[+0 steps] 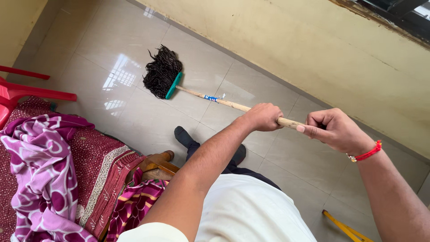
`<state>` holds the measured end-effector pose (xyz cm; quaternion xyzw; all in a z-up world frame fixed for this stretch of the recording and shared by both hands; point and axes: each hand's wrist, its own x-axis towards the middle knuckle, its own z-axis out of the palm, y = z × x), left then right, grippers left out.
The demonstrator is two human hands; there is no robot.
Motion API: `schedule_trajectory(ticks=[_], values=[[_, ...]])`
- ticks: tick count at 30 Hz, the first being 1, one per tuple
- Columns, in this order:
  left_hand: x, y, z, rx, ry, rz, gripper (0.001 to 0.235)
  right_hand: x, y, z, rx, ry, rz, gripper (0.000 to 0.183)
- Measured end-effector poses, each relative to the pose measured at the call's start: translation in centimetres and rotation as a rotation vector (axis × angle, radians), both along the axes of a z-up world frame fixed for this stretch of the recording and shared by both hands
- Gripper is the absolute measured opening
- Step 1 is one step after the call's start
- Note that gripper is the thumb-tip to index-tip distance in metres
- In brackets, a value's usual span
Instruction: The person mops a tiled floor using a string mop, moving it back and forth across the surface. The camera is mounted on the person's head, providing a first-person view of the cleaning process.
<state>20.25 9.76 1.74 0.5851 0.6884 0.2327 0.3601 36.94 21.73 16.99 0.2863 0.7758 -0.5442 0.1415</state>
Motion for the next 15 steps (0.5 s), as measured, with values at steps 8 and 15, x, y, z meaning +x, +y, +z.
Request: schedule_trajectory(ticks=[8, 15], values=[[-2.0, -1.2, 0.2, -0.030, 0.001, 0.015, 0.017, -2.3, -1.4, -0.1, 0.004, -0.059, -0.009, 0.052], [-7.5, -4.3, -0.4, -0.115, 0.052, 0.072, 0.017, -8.6, -4.4, -1.0, 0.024, 0.005, 0.063, 0.054]])
